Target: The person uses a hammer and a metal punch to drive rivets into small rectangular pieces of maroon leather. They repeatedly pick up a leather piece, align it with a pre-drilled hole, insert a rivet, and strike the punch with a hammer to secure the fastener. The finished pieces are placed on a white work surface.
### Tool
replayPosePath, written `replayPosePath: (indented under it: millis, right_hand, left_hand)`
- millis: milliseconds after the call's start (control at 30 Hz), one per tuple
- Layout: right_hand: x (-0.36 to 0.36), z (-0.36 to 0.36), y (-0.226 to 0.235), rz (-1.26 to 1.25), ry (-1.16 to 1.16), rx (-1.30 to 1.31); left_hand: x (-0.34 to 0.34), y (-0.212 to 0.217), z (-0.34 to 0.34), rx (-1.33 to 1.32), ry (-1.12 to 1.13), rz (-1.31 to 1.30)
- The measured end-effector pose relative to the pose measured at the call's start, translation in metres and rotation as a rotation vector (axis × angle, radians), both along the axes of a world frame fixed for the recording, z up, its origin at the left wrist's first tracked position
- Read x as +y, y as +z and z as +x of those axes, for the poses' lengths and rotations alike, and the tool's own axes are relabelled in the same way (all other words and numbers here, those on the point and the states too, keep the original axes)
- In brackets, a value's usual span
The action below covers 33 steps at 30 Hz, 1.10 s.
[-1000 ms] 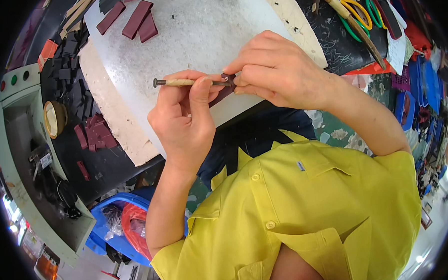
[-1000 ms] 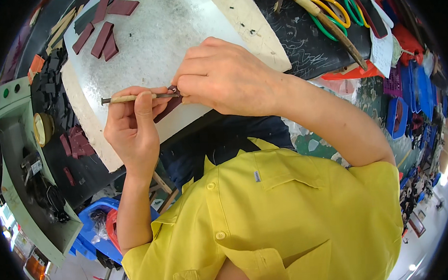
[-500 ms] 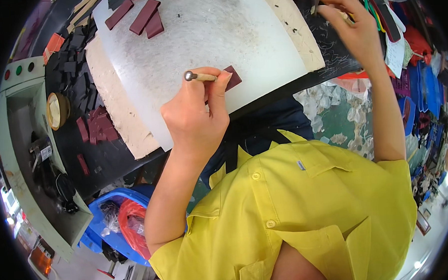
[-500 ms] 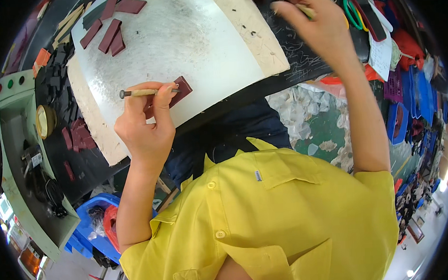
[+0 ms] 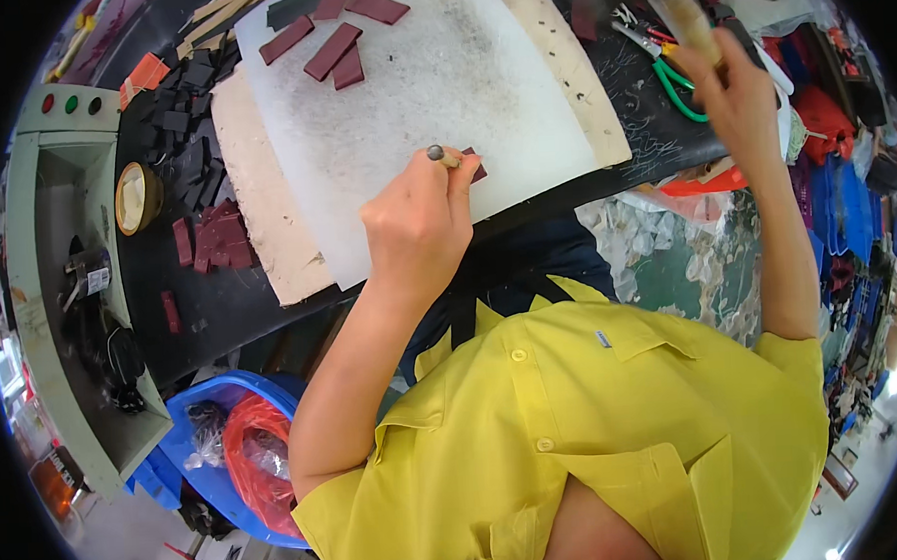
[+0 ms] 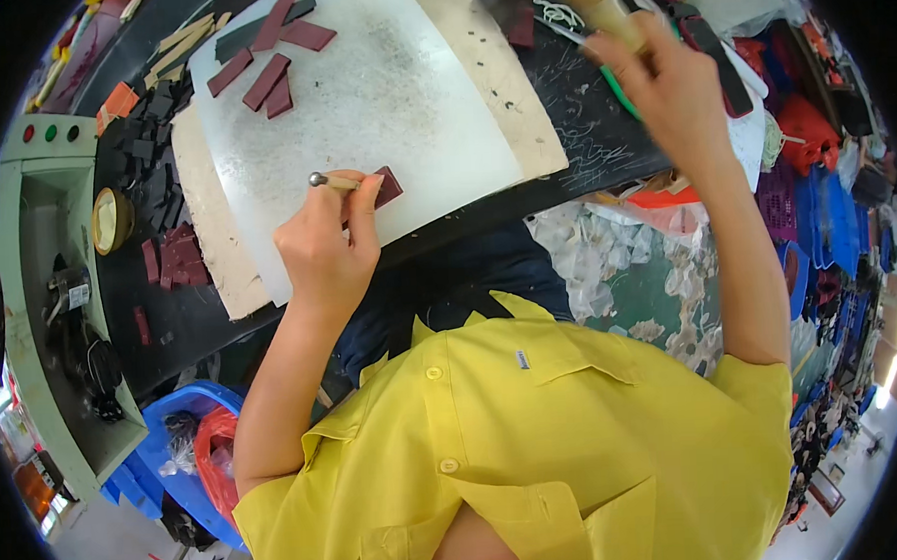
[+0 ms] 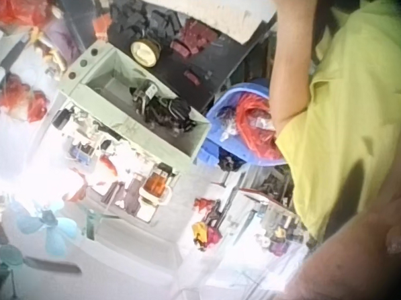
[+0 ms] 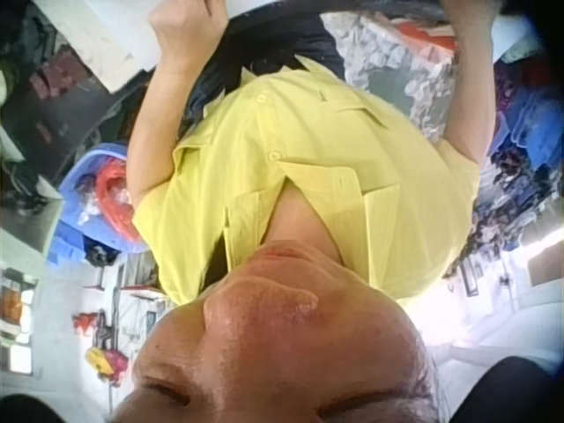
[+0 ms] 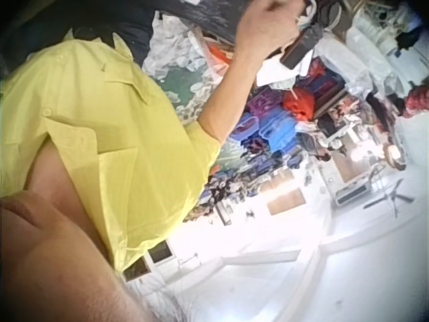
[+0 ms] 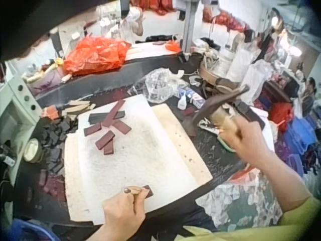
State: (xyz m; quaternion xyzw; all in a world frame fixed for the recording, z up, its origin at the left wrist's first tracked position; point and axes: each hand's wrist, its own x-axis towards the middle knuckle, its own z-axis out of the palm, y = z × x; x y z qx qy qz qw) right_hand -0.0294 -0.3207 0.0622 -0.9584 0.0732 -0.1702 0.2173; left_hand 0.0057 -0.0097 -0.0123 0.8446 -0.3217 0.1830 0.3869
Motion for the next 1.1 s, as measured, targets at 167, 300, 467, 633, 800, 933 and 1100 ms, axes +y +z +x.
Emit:
replayPosePath:
  millis: [167, 300, 467, 633, 800, 933, 1100]
  right_hand:
    - [0.068, -0.004, 0.060, 0.025, 0.389, 0.146]
    - [0.085, -0.009, 0.089, 0.621, 0.483, -0.086]
    - [0.073, 0.009, 0.071, -0.322, 0.448, 0.039]
    - [0.070, -0.009, 0.026, -0.335, 0.490, 0.105]
    - [0.077, -0.011, -0.002, -0.366, 0.526, 0.132]
    - [0.078, -0.010, -0.001, -0.416, 0.558, 0.132]
    - [0.078, -0.012, -0.006, -0.392, 0.545, 0.139]
  left_hand:
    - [-0.001, 0.002, 0.002, -0.065, -0.032, 0.007]
    - [-0.001, 0.001, 0.003, -0.030, -0.053, 0.040]
    - [0.000, 0.004, 0.004, -0.029, -0.064, 0.073]
    - [0.001, 0.005, 0.002, -0.009, -0.069, 0.013]
    - [0.005, 0.009, 0.007, 0.019, -0.150, -0.006]
    - [0.009, 0.001, 0.004, 0.132, -0.047, -0.080]
    - [0.006, -0.006, 0.003, 0.494, 0.007, -0.427]
